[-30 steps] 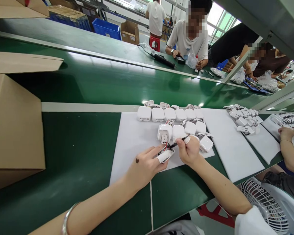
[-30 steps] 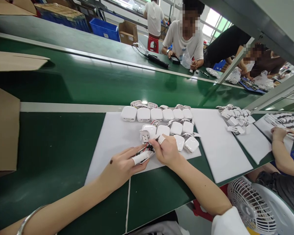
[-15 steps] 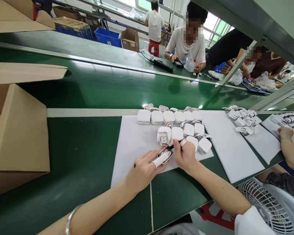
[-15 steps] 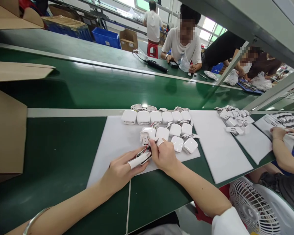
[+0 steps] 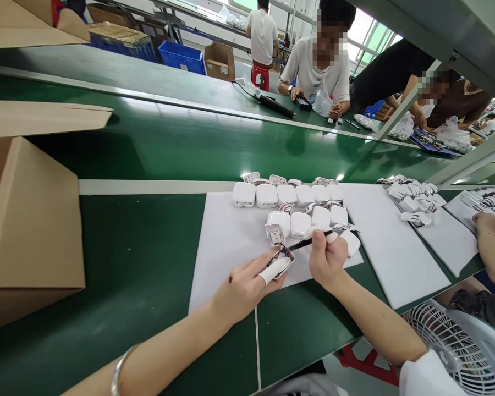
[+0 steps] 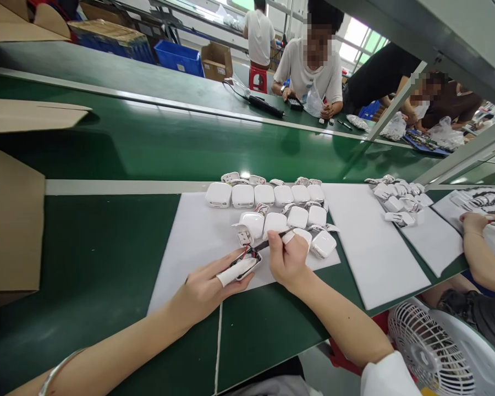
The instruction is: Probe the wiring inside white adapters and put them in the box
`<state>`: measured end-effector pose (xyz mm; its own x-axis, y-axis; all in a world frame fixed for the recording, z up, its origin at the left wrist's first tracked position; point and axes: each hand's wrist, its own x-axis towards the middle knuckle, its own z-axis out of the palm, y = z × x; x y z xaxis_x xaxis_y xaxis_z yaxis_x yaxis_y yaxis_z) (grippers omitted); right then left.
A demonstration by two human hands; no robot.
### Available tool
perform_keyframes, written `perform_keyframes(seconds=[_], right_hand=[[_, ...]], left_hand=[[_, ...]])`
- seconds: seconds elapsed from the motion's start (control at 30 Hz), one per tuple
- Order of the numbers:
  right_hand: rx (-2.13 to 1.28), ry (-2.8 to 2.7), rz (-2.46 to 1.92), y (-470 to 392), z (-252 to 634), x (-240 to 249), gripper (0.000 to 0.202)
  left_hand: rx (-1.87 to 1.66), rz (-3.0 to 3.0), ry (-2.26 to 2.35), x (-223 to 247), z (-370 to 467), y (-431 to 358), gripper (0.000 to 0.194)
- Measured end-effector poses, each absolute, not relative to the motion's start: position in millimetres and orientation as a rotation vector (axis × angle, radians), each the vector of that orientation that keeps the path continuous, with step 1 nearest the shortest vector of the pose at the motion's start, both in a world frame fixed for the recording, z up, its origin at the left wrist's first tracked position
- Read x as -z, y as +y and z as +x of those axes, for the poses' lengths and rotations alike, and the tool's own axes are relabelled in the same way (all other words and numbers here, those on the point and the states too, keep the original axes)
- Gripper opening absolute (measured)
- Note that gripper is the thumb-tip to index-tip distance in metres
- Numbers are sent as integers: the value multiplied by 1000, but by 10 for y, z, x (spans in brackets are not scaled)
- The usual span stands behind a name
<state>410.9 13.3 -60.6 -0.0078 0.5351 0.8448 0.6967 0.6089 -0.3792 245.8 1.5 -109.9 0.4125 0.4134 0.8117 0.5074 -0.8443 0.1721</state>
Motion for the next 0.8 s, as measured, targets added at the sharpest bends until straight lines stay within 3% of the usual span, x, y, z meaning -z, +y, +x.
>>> perform_keyframes(seconds=[0.33,0.57,0.8], right_hand=[[195,-1627,-1184,83,3955,584,41],[519,-1762,-1165,85,3928,552,42],[480,-1828,-1120,114,3922,638,39]], left_hand=[[1332,-2437,-883,1122,2496,-21,11],[1321,-2430,-892,1117,2514,-42,5],[1304,-2431,-894,1084,2524,-54,5]])
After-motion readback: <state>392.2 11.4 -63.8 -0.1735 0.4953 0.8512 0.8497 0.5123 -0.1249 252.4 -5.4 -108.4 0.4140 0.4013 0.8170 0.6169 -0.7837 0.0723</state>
